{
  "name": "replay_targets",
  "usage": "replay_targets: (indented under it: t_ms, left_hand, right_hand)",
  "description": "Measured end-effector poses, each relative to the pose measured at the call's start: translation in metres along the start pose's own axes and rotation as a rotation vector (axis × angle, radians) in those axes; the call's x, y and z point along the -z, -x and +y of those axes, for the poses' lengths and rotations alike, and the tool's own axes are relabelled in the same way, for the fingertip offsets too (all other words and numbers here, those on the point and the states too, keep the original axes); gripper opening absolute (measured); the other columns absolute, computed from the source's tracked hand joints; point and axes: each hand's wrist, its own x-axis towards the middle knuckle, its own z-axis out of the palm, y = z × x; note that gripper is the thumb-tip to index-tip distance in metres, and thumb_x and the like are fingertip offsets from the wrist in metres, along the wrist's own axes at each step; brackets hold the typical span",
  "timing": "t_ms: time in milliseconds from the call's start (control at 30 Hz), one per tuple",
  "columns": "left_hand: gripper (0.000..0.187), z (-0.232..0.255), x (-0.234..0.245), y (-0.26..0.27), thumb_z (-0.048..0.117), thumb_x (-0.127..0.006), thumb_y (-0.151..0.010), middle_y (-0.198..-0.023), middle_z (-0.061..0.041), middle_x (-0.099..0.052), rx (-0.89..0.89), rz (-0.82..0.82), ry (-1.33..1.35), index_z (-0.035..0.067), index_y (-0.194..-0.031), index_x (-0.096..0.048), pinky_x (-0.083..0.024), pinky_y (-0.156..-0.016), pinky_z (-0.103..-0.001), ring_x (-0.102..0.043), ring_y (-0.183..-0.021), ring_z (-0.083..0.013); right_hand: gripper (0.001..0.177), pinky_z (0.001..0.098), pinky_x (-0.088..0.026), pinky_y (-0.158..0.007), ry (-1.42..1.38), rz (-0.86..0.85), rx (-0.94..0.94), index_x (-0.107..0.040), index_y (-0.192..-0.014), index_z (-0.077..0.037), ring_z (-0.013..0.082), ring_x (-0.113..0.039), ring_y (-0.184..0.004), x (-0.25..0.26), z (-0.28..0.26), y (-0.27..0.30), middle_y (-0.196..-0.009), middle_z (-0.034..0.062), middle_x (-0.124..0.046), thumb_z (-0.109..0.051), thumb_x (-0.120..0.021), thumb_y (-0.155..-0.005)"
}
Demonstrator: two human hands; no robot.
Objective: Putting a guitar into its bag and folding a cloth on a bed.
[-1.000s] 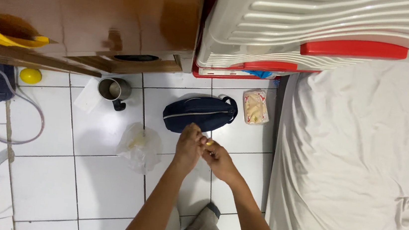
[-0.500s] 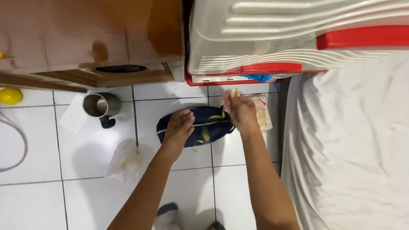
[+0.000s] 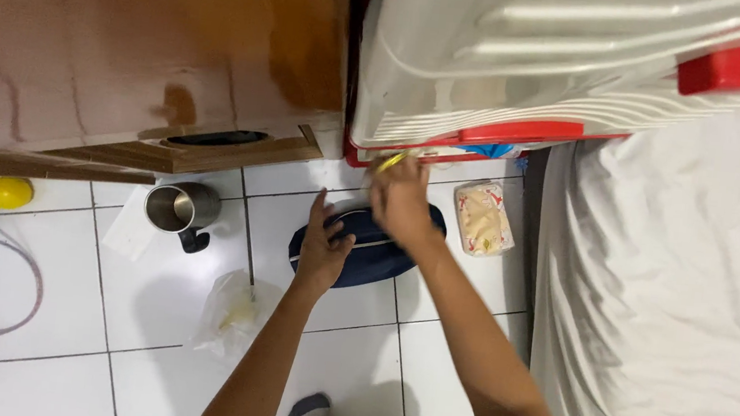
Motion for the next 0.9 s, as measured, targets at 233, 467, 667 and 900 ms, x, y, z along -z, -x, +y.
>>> replay_targets:
  t_ms: [233,467,667,900]
  left_hand:
    - [0.074,0.004,-0.001,-0.011,0.006,-0.081,-0.079,-0.154,-0.021,-0.044,-0.578,-0.184,-0.454,0.008,-0.145,-0.048,-0.046,-0.111,-0.043,-0.048,-0.136,-0.0356]
    - [0.037,-0.023,-0.028,-0.026,0.031,-0.055,-0.106,-0.128,-0.013,-0.072,0.246,-0.259,0.126,0.001,-0.127,-0.062,-0.058,-0.101,-0.038,-0.072,-0.116,-0.0241]
    - [0.044,-0.023,-0.054,-0.038,0.033,-0.056,-0.107,-0.123,-0.011,-0.062,0.328,-0.253,0.723,0.002,-0.137,-0.059,-0.056,-0.087,-0.038,-0.064,-0.104,-0.0214]
    - [0.044,0.017,-0.055,-0.033,0.031,-0.06,-0.1,-0.13,-0.008,-0.065,0.378,-0.063,0.689,0.003,-0.134,-0.061,-0.059,-0.089,-0.029,-0.066,-0.109,-0.0155]
  right_hand:
    - [0.004,0.0451,-0.038,-0.095,-0.536,-0.057,0.111,-0.069,-0.087,-0.007,0.0277,-0.05,-0.108,0.067,-0.059,0.047,-0.104,0.0101,-0.06,-0.005,-0.072,-0.085]
    - [0.017,0.0327,-0.043,-0.067,-0.702,0.359,-0.646,-0.076,-0.107,-0.005,0.0194,-0.054,-0.072,0.044,0.017,0.068,-0.082,0.0107,-0.059,-0.003,-0.061,-0.098]
    - [0.011,0.0382,-0.05,-0.086,-0.637,-0.068,-0.346,-0.069,-0.102,0.002,0.0288,-0.06,-0.097,0.02,-0.008,0.08,-0.103,0.0136,-0.062,-0.003,-0.067,-0.092]
    - [0.013,0.0371,-0.048,-0.094,-0.934,-0.372,-0.384,-0.07,-0.104,0.002,0.0288,-0.059,-0.105,0.038,-0.013,0.074,-0.107,0.0141,-0.061,-0.007,-0.063,-0.097]
